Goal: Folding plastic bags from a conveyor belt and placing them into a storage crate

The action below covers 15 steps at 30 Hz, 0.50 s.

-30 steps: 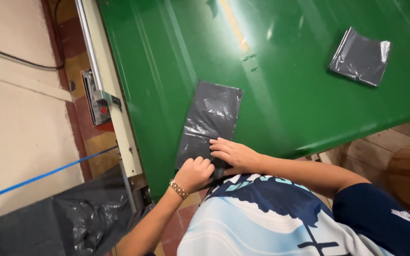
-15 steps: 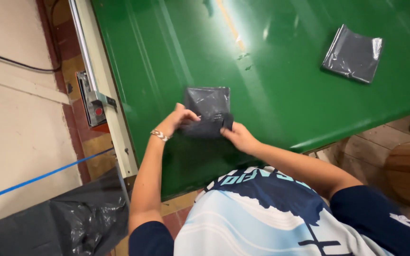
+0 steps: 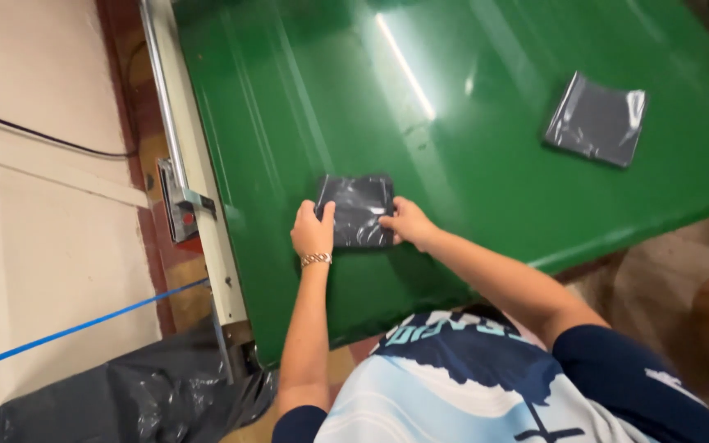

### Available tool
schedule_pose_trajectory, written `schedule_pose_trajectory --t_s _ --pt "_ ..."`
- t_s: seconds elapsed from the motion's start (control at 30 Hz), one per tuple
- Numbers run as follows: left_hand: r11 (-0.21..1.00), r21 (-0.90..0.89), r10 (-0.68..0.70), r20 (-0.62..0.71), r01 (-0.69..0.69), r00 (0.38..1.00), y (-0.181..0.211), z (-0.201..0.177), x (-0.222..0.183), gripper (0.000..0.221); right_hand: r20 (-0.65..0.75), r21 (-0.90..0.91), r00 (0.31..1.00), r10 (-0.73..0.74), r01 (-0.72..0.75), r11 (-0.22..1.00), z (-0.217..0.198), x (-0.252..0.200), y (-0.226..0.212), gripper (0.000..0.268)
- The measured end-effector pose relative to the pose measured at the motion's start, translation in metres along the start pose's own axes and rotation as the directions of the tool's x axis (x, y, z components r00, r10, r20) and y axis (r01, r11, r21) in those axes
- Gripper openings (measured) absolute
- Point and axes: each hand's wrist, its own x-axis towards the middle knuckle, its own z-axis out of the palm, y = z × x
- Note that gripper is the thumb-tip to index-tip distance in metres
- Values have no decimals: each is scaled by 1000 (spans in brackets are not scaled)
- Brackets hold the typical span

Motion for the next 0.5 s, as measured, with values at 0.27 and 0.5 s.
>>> schedule_pose_trajectory --t_s 0.27,0.5 --pt "986 119 -121 5 120 993 23 15 23 42 -15 -32 999 48 -49 998 -7 13 7 26" --pt "838 -312 427 -133 -447 894 130 -24 -24 22 -85 -100 903 -421 413 905 -90 -67 -72 63"
